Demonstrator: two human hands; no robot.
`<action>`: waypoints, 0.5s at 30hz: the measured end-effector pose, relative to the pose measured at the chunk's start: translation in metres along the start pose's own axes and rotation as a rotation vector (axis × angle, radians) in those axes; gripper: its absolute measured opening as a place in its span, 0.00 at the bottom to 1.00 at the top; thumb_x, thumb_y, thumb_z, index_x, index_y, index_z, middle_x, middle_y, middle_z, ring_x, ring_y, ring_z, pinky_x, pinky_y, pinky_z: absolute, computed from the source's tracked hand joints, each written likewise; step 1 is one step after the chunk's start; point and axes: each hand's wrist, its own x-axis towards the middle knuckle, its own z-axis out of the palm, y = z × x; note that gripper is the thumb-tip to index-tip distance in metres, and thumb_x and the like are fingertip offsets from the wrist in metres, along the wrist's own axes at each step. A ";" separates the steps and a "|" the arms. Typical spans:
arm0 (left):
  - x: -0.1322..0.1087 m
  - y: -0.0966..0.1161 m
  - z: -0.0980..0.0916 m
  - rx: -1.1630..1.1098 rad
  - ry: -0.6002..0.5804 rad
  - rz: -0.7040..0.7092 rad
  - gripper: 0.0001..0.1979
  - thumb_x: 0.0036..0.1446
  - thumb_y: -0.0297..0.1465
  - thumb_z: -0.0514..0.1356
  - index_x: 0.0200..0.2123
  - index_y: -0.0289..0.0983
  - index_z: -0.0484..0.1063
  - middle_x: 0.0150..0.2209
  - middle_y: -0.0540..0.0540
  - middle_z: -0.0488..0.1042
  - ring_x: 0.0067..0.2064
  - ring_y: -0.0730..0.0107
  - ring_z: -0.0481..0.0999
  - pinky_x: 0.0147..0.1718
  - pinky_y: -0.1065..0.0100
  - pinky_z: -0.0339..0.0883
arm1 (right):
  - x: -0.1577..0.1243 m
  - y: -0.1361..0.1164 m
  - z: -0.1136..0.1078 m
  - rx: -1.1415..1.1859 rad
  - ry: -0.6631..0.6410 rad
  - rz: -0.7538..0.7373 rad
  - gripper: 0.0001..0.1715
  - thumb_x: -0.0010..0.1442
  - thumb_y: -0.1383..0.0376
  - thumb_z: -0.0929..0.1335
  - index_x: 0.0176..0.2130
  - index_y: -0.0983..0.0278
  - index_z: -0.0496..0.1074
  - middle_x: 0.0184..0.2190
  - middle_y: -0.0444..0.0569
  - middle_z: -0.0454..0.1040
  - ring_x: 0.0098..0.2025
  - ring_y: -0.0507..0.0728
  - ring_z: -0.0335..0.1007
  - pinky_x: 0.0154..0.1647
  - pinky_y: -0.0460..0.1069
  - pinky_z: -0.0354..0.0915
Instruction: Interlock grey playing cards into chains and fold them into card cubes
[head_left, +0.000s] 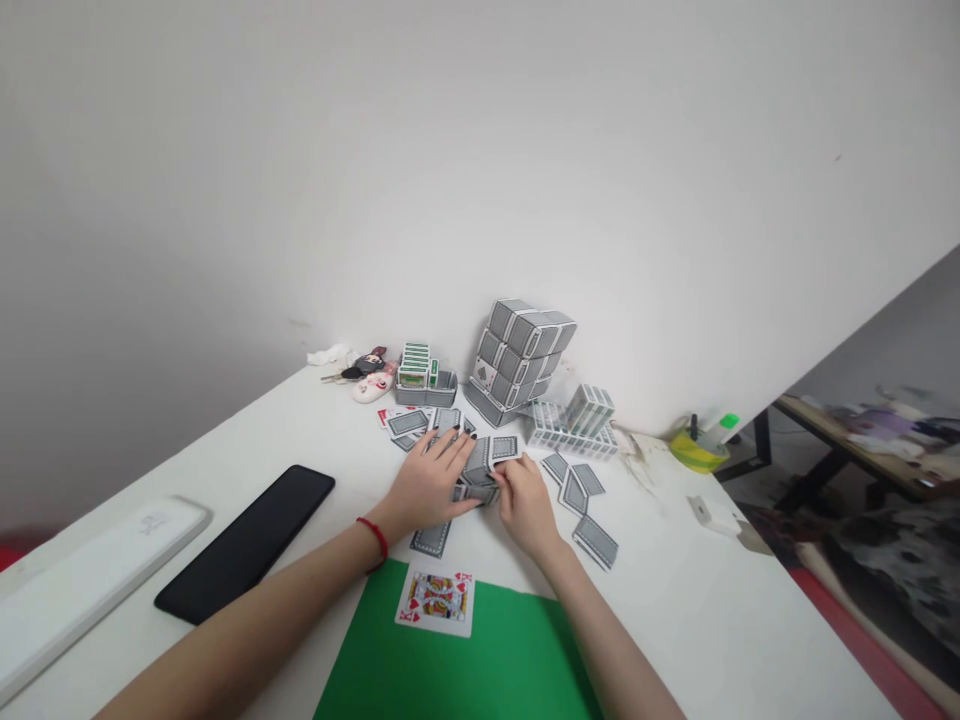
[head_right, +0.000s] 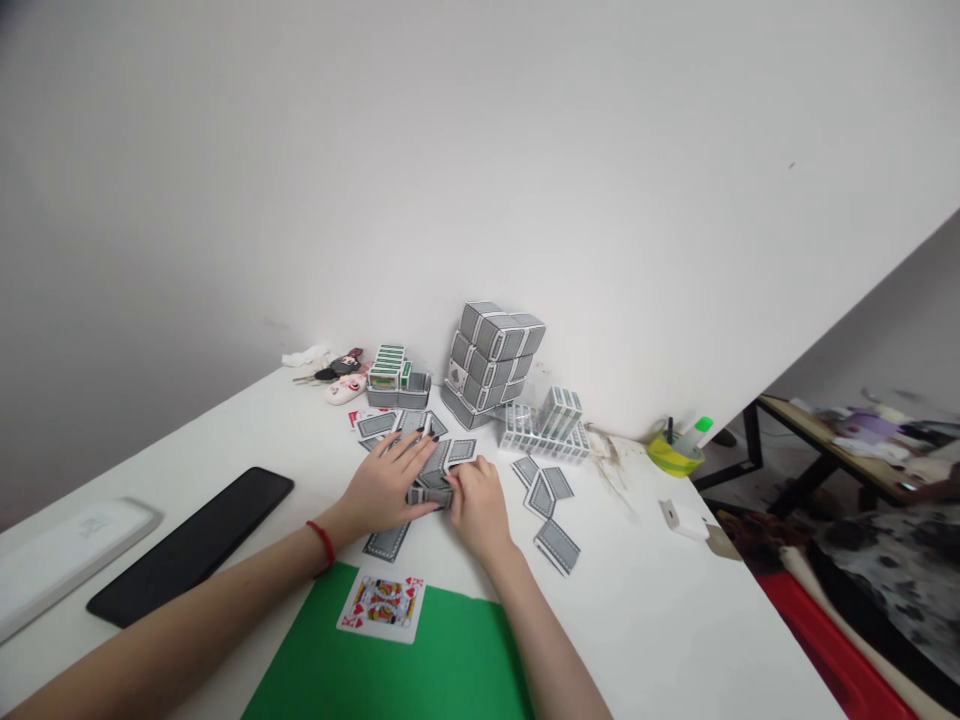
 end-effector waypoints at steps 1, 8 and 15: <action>0.000 0.000 0.000 -0.002 -0.001 0.000 0.34 0.52 0.47 0.55 0.57 0.31 0.59 0.55 0.34 0.66 0.57 0.48 0.62 0.55 0.48 0.52 | 0.000 0.000 0.000 -0.004 0.003 -0.003 0.11 0.61 0.68 0.58 0.28 0.62 0.63 0.26 0.49 0.67 0.32 0.57 0.61 0.33 0.50 0.58; 0.001 0.000 -0.004 -0.022 -0.024 -0.013 0.28 0.57 0.40 0.50 0.57 0.32 0.60 0.56 0.36 0.65 0.58 0.50 0.61 0.56 0.48 0.51 | -0.004 0.004 0.004 0.021 0.028 0.028 0.11 0.61 0.66 0.58 0.28 0.61 0.64 0.23 0.47 0.68 0.28 0.56 0.62 0.32 0.49 0.57; 0.001 0.001 -0.004 -0.031 -0.040 -0.030 0.26 0.55 0.34 0.50 0.57 0.32 0.60 0.56 0.39 0.65 0.59 0.52 0.60 0.57 0.49 0.50 | -0.005 0.004 0.006 0.113 0.036 0.133 0.11 0.61 0.65 0.58 0.29 0.61 0.65 0.26 0.48 0.70 0.30 0.56 0.64 0.33 0.49 0.59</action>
